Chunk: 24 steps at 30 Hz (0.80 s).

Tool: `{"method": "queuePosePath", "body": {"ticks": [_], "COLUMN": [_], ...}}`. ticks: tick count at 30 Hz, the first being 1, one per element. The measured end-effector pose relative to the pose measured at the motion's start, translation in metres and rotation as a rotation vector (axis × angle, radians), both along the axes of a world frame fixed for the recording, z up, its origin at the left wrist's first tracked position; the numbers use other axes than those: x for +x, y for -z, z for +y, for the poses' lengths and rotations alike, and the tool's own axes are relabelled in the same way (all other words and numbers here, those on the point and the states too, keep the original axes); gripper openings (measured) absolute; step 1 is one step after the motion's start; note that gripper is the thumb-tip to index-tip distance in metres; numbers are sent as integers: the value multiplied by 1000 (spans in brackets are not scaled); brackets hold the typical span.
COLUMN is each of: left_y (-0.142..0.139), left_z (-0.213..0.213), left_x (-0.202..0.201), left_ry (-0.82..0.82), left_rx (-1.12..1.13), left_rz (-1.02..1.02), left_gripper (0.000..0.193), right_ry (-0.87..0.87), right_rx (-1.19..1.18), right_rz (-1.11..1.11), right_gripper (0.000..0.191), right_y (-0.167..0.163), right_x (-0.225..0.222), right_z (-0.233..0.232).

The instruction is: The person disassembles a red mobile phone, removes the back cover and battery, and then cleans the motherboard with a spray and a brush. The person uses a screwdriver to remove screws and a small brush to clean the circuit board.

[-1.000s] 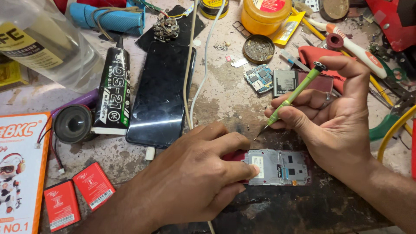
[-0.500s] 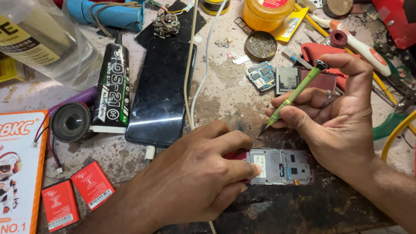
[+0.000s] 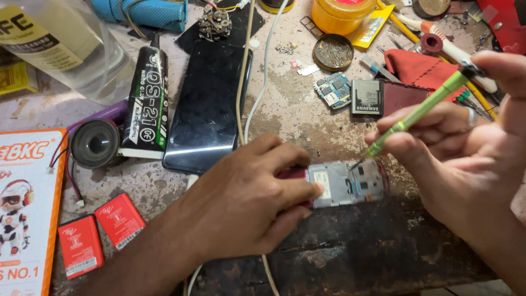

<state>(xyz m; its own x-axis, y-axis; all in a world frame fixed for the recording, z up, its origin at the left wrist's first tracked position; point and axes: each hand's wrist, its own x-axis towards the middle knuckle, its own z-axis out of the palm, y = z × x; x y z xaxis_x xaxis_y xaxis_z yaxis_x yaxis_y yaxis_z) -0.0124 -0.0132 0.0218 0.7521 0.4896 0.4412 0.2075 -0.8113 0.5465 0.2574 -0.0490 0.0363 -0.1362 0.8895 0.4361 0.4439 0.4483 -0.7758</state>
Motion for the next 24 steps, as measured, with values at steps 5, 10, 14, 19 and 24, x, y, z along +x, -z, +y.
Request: {"method": "queuePosePath", "body": {"ticks": [5, 10, 14, 19, 24], "left_y": [1, -2, -5, -4, -2], "left_z": [1, 0, -1, 0, 0], "left_x": [1, 1, 0, 1, 1], "left_ry": [-65, -78, -75, -68, -65], "left_rx": [44, 29, 16, -26, -12], "left_rz": [-13, 1, 8, 32, 1], "left_gripper": [24, 23, 23, 22, 22], "right_ry": [5, -41, -165, -185, -165], "right_rx": [56, 129, 141, 145, 134], "right_rz": [-154, -210, -108, -116, -104], "right_gripper": [74, 71, 70, 67, 69], "right_y": [1, 7, 7, 9, 12], "right_x": [-2, -7, -5, -5, -5], "right_z": [-14, -13, -12, -13, -15]}}
